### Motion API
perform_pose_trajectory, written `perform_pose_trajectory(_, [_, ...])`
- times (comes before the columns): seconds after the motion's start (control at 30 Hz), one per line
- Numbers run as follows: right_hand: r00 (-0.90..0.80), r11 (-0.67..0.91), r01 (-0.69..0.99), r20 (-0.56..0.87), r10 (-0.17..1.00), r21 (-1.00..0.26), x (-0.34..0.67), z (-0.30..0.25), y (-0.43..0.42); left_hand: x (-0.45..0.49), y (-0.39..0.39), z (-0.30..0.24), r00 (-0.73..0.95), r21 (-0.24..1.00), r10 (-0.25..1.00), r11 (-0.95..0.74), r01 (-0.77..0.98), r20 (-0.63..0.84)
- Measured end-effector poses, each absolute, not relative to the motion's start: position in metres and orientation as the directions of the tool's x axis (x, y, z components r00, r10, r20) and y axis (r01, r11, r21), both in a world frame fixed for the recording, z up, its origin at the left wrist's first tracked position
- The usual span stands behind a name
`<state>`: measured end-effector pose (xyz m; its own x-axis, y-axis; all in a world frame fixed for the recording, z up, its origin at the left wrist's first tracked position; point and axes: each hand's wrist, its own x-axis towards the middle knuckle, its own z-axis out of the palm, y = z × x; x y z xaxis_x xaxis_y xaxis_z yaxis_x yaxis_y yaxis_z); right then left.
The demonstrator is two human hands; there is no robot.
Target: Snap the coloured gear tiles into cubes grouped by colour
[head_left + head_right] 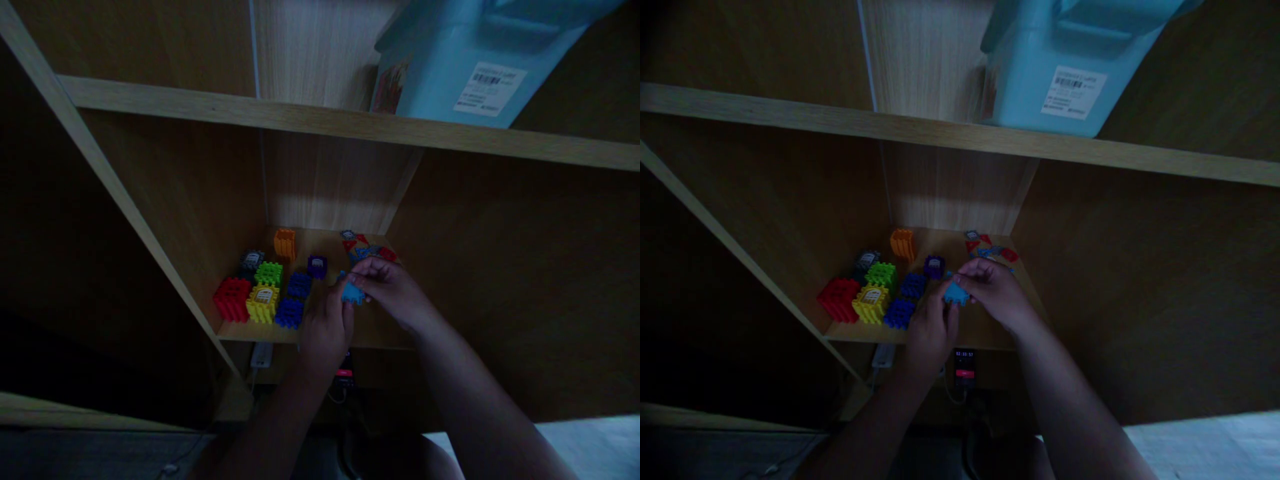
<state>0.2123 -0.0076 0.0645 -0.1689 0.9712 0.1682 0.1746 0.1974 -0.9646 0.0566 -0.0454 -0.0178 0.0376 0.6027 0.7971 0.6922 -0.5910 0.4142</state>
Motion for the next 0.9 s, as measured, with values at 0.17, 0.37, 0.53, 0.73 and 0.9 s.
perform_pose_trajectory(0.17, [-0.23, 0.346, 0.371, 0.276, 0.933, -0.862, 0.22, 0.073, -0.03, 0.053, -0.047, -0.02, 0.021, 0.459, 0.596, -0.64, 0.616, 0.803])
perform_pose_trajectory(0.37, [-0.418, 0.449, 0.472, 0.255, 0.872, -0.759, 0.235, 0.096, -0.048, 0.052, -0.046, -0.019, -0.018, 0.497, 0.59, -0.663, 0.56, 0.807])
perform_pose_trajectory(0.53, [-0.457, 0.514, 0.541, 0.28, 0.844, -0.665, 0.236, 0.107, -0.048, 0.053, -0.048, -0.021, -0.005, 0.491, 0.581, -0.683, 0.541, 0.814])
perform_pose_trajectory(0.73, [-0.371, 0.51, 0.639, 0.35, 0.86, -0.577, 0.229, 0.116, -0.038, 0.059, -0.05, -0.022, -0.158, 0.576, 0.577, -0.672, 0.466, 0.801])
perform_pose_trajectory(0.9, [-0.311, 0.537, 0.635, 0.453, 0.836, -0.555, 0.179, 0.132, -0.019, 0.056, -0.054, -0.016, 0.014, 0.481, 0.601, -0.653, 0.585, 0.799])
